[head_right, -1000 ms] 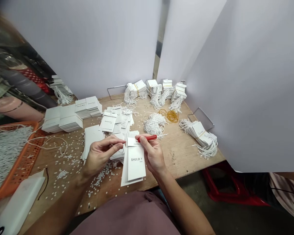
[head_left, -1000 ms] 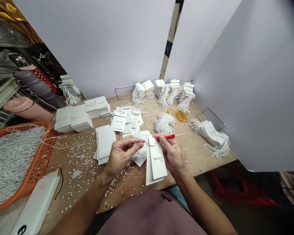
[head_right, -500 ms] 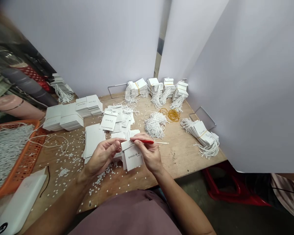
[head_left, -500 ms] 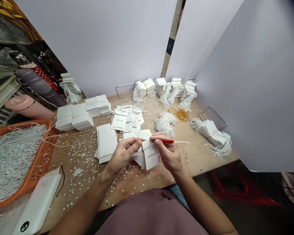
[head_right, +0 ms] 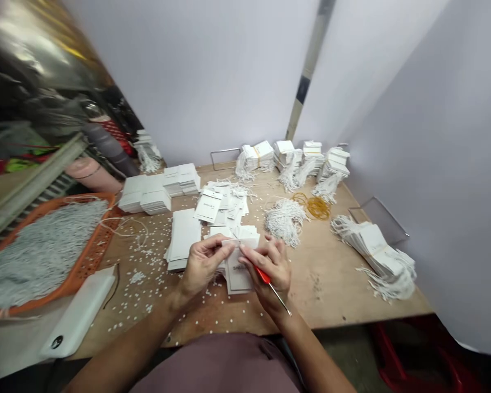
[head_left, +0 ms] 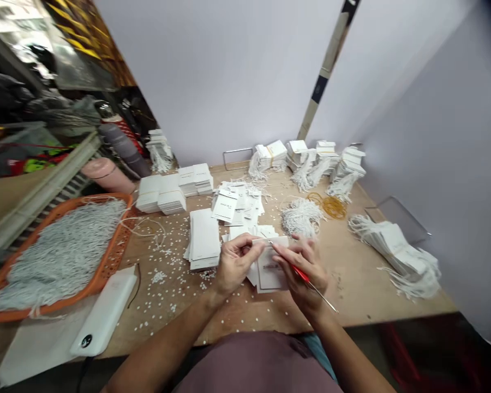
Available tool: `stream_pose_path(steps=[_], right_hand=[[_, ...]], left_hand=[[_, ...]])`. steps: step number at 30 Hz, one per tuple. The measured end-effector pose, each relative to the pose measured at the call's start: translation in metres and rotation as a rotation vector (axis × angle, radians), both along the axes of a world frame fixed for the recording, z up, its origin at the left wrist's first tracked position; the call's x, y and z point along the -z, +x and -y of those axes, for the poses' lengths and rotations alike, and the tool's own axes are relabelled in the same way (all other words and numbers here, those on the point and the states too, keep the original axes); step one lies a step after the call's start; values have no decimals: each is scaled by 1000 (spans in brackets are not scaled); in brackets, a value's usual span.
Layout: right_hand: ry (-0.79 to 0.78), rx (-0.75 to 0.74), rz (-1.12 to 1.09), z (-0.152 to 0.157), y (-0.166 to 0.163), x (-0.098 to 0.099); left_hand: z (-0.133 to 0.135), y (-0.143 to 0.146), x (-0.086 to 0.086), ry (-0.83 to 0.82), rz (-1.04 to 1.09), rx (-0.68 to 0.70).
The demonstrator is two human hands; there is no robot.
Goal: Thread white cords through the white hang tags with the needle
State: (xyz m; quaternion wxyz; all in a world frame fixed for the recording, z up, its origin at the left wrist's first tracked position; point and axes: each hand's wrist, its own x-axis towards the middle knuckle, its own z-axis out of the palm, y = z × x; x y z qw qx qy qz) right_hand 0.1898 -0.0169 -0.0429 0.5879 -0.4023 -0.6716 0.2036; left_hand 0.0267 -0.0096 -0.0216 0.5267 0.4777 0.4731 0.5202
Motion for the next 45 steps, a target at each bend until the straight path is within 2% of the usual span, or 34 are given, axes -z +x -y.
stream_pose_path(steps=[3,6,10,14,18,22,24,28,31,34,36,41,45], right_hand=[[-60,-100,-89,1,0,-2],[-171,-109,-205,-2,-1,-7],[-150,-90,-174,-6,-5,-6],[-206,-165,-285,-8,-12,1],[-469,-99,-638,-13,-12,7],[-756,-245,-874,-15,-6,3],[-843,-306,-929,-14,-6,2],[-905,-371,-1034,-11,-13,6],[-980,-525,-1090,-8,-18,9],[-991,-656,-1097,-6,-17,3],[-971,-646,-1074,-6,-15,-2],[-892,-394,-1052,-11,-15,-2],[-876,-341,-1025,-11,-20,4]], left_hand=[[-1,-5,1,26,-61,-25],[-1,-6,2,53,-110,-40],[2,-5,1,72,-100,-14],[3,-6,-4,9,36,38],[-5,-16,-13,-90,247,9],[-11,-24,-24,-162,377,12],[-11,-24,-29,-185,404,21],[-11,-20,-31,-174,411,24],[-14,-19,-24,-124,355,9],[-19,-22,-15,-92,300,-4],[-22,-25,-10,-91,298,7],[-24,-29,-11,-105,330,44],[-19,-29,-10,-70,171,62]])
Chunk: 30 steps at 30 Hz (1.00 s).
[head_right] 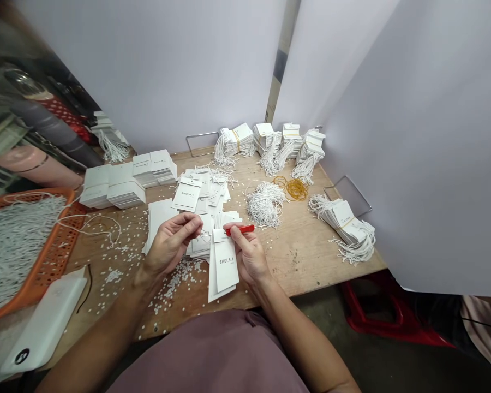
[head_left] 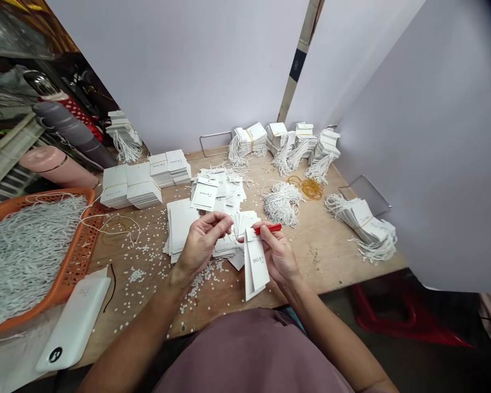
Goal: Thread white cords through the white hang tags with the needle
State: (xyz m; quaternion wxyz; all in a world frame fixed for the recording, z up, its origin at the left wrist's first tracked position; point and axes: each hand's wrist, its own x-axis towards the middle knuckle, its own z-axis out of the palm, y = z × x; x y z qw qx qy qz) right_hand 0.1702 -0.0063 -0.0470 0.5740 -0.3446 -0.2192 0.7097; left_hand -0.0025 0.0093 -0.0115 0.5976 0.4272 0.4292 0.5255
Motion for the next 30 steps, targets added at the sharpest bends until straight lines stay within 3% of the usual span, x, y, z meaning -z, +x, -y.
stream_pose_path(steps=[4,9,12,20,25,30], right_hand=[[87,76,60,1,-1,-1],[224,81,141,2,-1,-3],[220,102,157,3,-1,-4],[126,202,137,-3,3,7],[-84,-34,-60,-2,-9,17],[-91,-169,-172,1,-16,10]], left_hand=[[8,-4,4,45,-195,68],[14,-7,2,78,-207,16],[14,-6,1,70,-219,43],[13,-9,-7,-64,41,30],[9,-6,-8,-57,64,36],[5,-7,0,-60,62,11]])
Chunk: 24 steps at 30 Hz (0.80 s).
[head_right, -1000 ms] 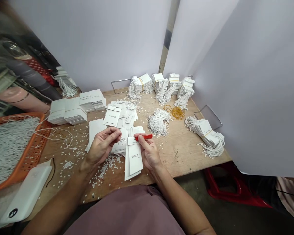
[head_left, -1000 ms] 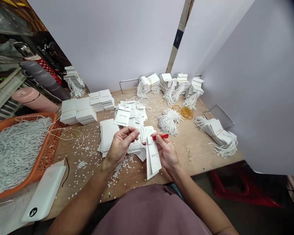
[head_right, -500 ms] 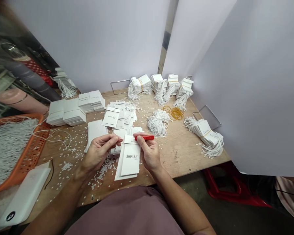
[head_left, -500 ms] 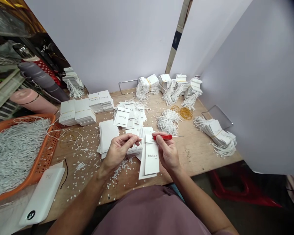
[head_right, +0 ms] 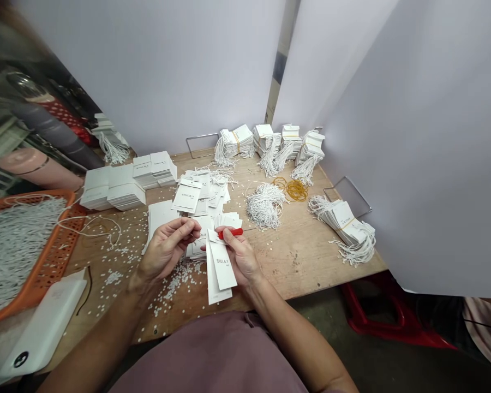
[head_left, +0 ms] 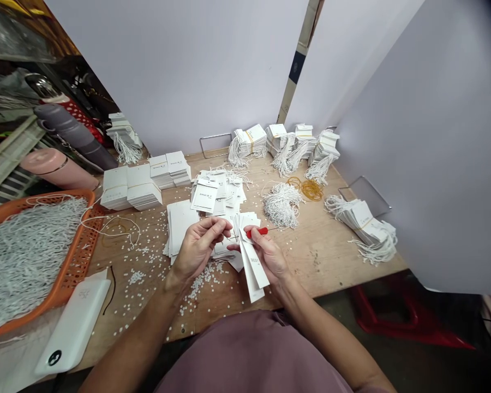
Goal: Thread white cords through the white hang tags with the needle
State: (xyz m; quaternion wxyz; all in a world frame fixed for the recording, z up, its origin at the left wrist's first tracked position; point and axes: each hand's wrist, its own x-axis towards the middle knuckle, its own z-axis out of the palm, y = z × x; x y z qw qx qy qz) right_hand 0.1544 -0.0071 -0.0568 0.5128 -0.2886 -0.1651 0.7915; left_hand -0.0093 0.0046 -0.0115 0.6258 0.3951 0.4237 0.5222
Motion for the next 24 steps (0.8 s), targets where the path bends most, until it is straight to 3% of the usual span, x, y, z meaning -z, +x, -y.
stream_pose_path(steps=[4,11,18,24], right_hand=[[33,-12,-32,0,3,-4],[47,43,-5,1,15,-8],[99,264,212,5,21,-24],[278,430,378,16,25,-38]], left_hand=[[-2,-2,7,29,-40,-21],[-11,-13,17,256,-206,1],[-6,-22,3,367,-291,144],[3,-22,-7,364,-87,21]])
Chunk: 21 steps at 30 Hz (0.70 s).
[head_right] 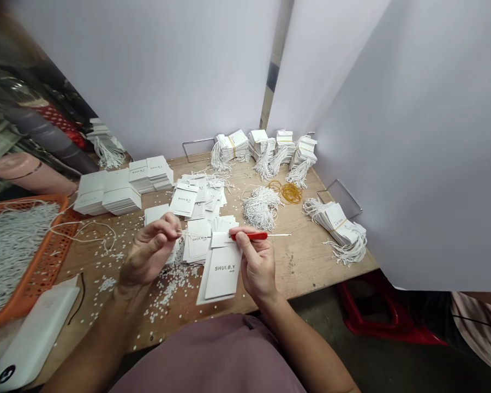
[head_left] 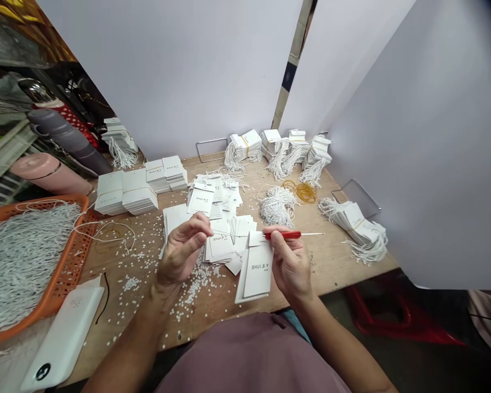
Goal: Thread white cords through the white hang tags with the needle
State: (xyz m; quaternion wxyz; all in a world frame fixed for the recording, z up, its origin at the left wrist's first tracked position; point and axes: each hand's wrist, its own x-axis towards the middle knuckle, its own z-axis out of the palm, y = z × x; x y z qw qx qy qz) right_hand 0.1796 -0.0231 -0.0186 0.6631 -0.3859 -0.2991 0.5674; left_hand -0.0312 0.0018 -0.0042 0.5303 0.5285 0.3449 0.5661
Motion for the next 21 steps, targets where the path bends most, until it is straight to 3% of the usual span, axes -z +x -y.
stream_pose_path(steps=[4,7,12,16,21], right_hand=[[75,20,97,5,0,-6],[196,38,237,11,-4,-11],[445,165,548,18,0,-19],[528,207,656,21,8,-22],[477,173,633,19,3,-18]], left_hand=[[8,9,-5,125,-323,7],[13,27,-7,203,-521,-68],[15,47,-3,144,-388,-223],[15,44,-2,42,-303,-142],[17,46,-6,-1,-257,-3]])
